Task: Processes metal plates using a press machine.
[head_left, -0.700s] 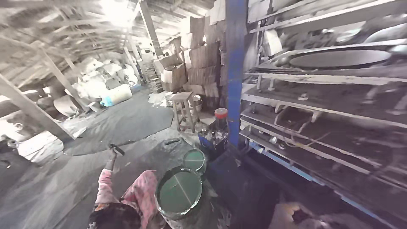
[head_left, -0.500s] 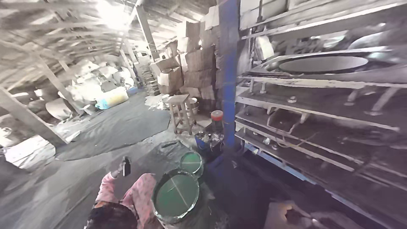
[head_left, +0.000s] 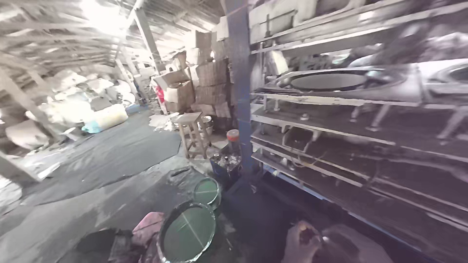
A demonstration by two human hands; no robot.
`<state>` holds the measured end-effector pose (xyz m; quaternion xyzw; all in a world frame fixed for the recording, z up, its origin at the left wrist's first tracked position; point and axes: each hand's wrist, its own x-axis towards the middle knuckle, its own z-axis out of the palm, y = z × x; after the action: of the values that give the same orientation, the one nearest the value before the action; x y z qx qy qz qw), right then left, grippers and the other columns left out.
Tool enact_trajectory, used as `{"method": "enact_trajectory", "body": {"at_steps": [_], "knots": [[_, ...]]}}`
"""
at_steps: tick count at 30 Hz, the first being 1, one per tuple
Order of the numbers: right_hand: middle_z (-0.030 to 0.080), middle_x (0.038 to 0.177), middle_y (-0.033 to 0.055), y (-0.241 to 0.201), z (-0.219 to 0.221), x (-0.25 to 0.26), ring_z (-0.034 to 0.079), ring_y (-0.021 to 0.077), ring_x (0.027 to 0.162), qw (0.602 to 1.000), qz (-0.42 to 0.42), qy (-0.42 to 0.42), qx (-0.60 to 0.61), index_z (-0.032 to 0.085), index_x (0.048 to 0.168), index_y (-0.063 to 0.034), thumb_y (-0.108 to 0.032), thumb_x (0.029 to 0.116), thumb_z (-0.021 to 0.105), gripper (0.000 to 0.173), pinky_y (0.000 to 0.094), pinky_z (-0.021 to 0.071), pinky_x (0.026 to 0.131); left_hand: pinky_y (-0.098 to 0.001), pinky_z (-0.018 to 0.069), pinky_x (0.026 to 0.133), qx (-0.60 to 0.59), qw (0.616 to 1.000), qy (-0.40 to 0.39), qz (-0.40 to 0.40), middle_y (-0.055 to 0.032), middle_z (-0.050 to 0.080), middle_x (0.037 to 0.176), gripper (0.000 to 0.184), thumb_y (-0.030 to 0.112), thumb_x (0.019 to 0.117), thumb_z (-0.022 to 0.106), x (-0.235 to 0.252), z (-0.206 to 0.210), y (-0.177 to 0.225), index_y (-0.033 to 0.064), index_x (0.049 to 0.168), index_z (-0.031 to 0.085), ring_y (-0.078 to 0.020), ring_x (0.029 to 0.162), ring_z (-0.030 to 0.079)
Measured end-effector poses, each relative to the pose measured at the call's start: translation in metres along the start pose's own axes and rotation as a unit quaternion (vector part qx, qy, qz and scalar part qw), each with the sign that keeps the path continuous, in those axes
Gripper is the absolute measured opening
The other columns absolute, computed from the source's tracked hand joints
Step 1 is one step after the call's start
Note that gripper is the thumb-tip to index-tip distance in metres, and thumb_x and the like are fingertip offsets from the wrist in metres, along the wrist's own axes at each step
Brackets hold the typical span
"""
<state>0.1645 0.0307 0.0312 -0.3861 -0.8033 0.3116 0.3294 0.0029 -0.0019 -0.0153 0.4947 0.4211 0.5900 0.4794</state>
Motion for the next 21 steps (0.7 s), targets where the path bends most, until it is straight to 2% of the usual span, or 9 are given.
{"method": "enact_trajectory", "body": {"at_steps": [2, 5, 8, 11, 16, 19, 21], "knots": [[0.071, 0.102, 0.024, -0.006, 0.004, 0.001, 0.07, 0.0354, 0.092, 1.0, -0.011, 0.015, 0.004, 0.073, 0.103, 0.0067, -0.009, 0.0913, 0.07, 0.02, 0.0521, 0.0563, 0.085, -0.0193, 0.0522, 0.079, -0.011, 1.0, 0.014, -0.02, -0.003, 0.062, 0.094, 0.013, 0.001, 0.097, 0.055, -0.005, -0.001, 0.007, -0.0077, 0.105, 0.061, -0.0003, 0.083, 0.059], [0.072, 0.107, 0.0217, -0.014, 0.001, -0.003, 0.071, 0.0341, 0.1, 0.999, 0.015, 0.034, -0.008, 0.075, 0.105, 0.003, -0.012, 0.0926, 0.069, 0.02, 0.0491, 0.0554, 0.092, -0.0197, 0.0527, 0.085, 0.011, 0.999, 0.029, -0.024, -0.003, 0.064, 0.096, 0.015, 0.001, 0.0958, 0.054, -0.008, 0.005, 0.008, -0.0082, 0.105, 0.062, 0.0002, 0.089, 0.061], [0.07, 0.11, 0.0246, -0.014, 0.0, 0.001, 0.068, 0.036, 0.104, 0.999, 0.035, 0.026, 0.018, 0.073, 0.108, 0.0055, -0.01, 0.0943, 0.067, 0.022, 0.0477, 0.0523, 0.095, -0.0181, 0.0518, 0.085, 0.021, 0.999, 0.026, 0.0, 0.0028, 0.061, 0.093, 0.015, -0.002, 0.0934, 0.048, -0.001, 0.003, -0.002, -0.0062, 0.104, 0.058, 0.0036, 0.088, 0.06], [0.069, 0.114, 0.0266, -0.013, 0.003, 0.002, 0.066, 0.0387, 0.109, 0.999, 0.044, 0.019, 0.022, 0.073, 0.11, 0.0063, -0.008, 0.0945, 0.066, 0.023, 0.0505, 0.0498, 0.1, -0.018, 0.053, 0.083, 0.034, 0.999, 0.013, 0.002, 0.0052, 0.061, 0.091, 0.013, -0.002, 0.0944, 0.048, 0.002, -0.003, -0.005, -0.0044, 0.104, 0.056, 0.0041, 0.085, 0.061], [0.069, 0.111, 0.0264, -0.01, 0.005, -0.005, 0.066, 0.0396, 0.106, 0.999, 0.033, 0.021, 0.03, 0.073, 0.107, 0.0065, -0.006, 0.0937, 0.066, 0.019, 0.0528, 0.0504, 0.097, -0.0203, 0.0534, 0.085, 0.049, 0.999, 0.002, -0.02, 0.0027, 0.061, 0.093, 0.013, -0.001, 0.0943, 0.05, 0.001, -0.005, -0.008, -0.005, 0.106, 0.056, 0.0022, 0.087, 0.061], [0.069, 0.109, 0.0258, -0.009, 0.006, -0.006, 0.067, 0.0386, 0.103, 0.999, 0.027, 0.023, 0.018, 0.072, 0.108, 0.007, -0.006, 0.0955, 0.064, 0.02, 0.0518, 0.0523, 0.094, -0.0231, 0.0515, 0.096, 0.05, 0.999, -0.017, -0.008, -0.0069, 0.064, 0.108, 0.026, -0.001, 0.0963, 0.051, 0.003, -0.006, -0.01, -0.0143, 0.118, 0.055, -0.0013, 0.101, 0.061], [0.068, 0.112, 0.0268, -0.01, 0.005, -0.006, 0.067, 0.0399, 0.106, 0.999, 0.034, 0.025, 0.007, 0.072, 0.109, 0.0068, -0.006, 0.0953, 0.064, 0.02, 0.0525, 0.0518, 0.096, -0.0233, 0.0514, 0.097, 0.045, 0.999, -0.026, -0.005, -0.0066, 0.066, 0.111, 0.027, -0.001, 0.0978, 0.051, 0.003, -0.005, -0.01, -0.0144, 0.12, 0.057, -0.0007, 0.103, 0.062]]}}
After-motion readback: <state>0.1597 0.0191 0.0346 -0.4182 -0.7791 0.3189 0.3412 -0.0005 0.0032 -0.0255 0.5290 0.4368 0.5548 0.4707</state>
